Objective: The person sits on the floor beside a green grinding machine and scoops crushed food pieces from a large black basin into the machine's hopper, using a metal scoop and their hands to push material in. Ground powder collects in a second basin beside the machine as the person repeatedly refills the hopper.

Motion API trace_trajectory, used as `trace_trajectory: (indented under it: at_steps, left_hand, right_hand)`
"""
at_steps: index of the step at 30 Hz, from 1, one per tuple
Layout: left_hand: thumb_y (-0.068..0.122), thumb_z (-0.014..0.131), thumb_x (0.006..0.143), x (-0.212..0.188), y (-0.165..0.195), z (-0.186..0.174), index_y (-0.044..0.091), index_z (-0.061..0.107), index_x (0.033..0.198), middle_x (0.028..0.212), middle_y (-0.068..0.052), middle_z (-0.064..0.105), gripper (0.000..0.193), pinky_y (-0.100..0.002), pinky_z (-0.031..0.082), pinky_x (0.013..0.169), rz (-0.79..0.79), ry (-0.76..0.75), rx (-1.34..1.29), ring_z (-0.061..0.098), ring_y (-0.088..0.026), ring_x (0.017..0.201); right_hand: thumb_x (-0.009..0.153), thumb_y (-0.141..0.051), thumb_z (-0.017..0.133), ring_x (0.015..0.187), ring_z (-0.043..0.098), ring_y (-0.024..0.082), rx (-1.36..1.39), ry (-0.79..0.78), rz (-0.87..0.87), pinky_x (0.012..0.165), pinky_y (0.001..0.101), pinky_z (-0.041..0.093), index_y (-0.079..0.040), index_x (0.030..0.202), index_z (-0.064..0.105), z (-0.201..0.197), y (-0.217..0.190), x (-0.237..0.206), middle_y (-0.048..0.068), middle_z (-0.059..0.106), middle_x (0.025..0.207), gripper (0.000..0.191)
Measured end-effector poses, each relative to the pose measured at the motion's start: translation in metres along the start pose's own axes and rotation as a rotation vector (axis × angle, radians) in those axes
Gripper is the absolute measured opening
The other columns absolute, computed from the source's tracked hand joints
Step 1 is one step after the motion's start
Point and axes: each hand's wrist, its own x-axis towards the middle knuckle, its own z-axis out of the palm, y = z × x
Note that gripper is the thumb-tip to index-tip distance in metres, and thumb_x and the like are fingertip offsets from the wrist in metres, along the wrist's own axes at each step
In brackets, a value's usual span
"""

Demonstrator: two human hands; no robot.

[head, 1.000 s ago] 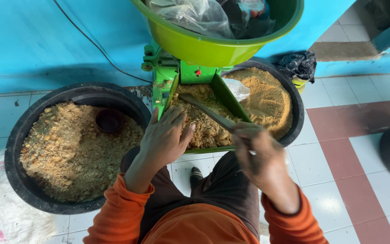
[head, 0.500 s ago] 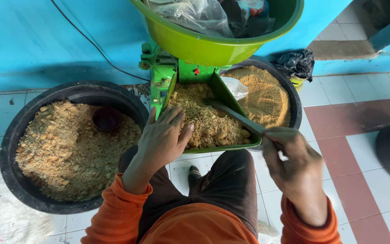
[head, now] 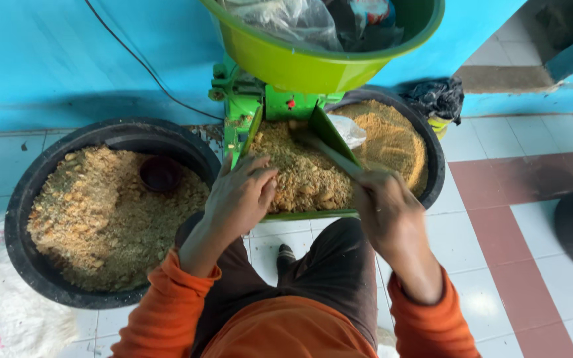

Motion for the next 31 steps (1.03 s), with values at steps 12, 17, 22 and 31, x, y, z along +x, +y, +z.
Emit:
trace_trajectory:
  at_steps: [12,17,22,31]
  left_hand:
    - [0.016,0.072,0.090,-0.004,0.003,-0.034,0.008,0.075,0.111,0.111,-0.005,0.070,0.023,-0.049,0.043,0.099,0.083,-0.029,0.103,0.062,-0.027,0.105]
    - [0.018,0.074,0.087,-0.009,0.008,-0.049,0.008,0.076,0.108,0.108,-0.003,0.071,0.023,-0.047,0.043,0.093,0.093,-0.055,0.158,0.061,-0.027,0.101]
    - [0.016,0.075,0.085,-0.002,0.005,-0.046,0.010,0.077,0.107,0.102,0.000,0.072,0.023,-0.047,0.043,0.088,0.116,-0.101,0.153,0.062,-0.025,0.097]
    - [0.000,0.068,0.088,0.021,-0.024,-0.006,0.003,0.071,0.116,0.110,-0.014,0.071,0.028,-0.044,0.052,0.090,0.214,-0.144,0.140,0.069,-0.030,0.097]
  right_hand:
    - [0.096,0.004,0.069,0.084,0.074,0.027,0.116,-0.061,0.018,0.068,0.0336,0.061,0.002,0.106,0.060,0.057,0.038,0.003,0.014,0.072,0.110,0.014]
    - [0.098,-0.002,0.073,0.082,0.075,0.017,0.052,0.030,0.031,0.067,0.0304,0.061,-0.004,0.113,0.064,0.009,0.042,-0.011,0.011,0.075,0.109,0.017]
    - [0.097,-0.007,0.074,0.072,0.072,0.011,-0.055,-0.059,0.354,0.056,0.0270,0.055,-0.004,0.114,0.065,-0.096,0.007,-0.013,0.009,0.076,0.098,0.019]
    - [0.096,-0.006,0.071,0.079,0.073,0.018,-0.010,-0.219,0.086,0.065,0.0299,0.057,-0.005,0.105,0.066,-0.071,0.017,0.013,0.009,0.074,0.101,0.011]
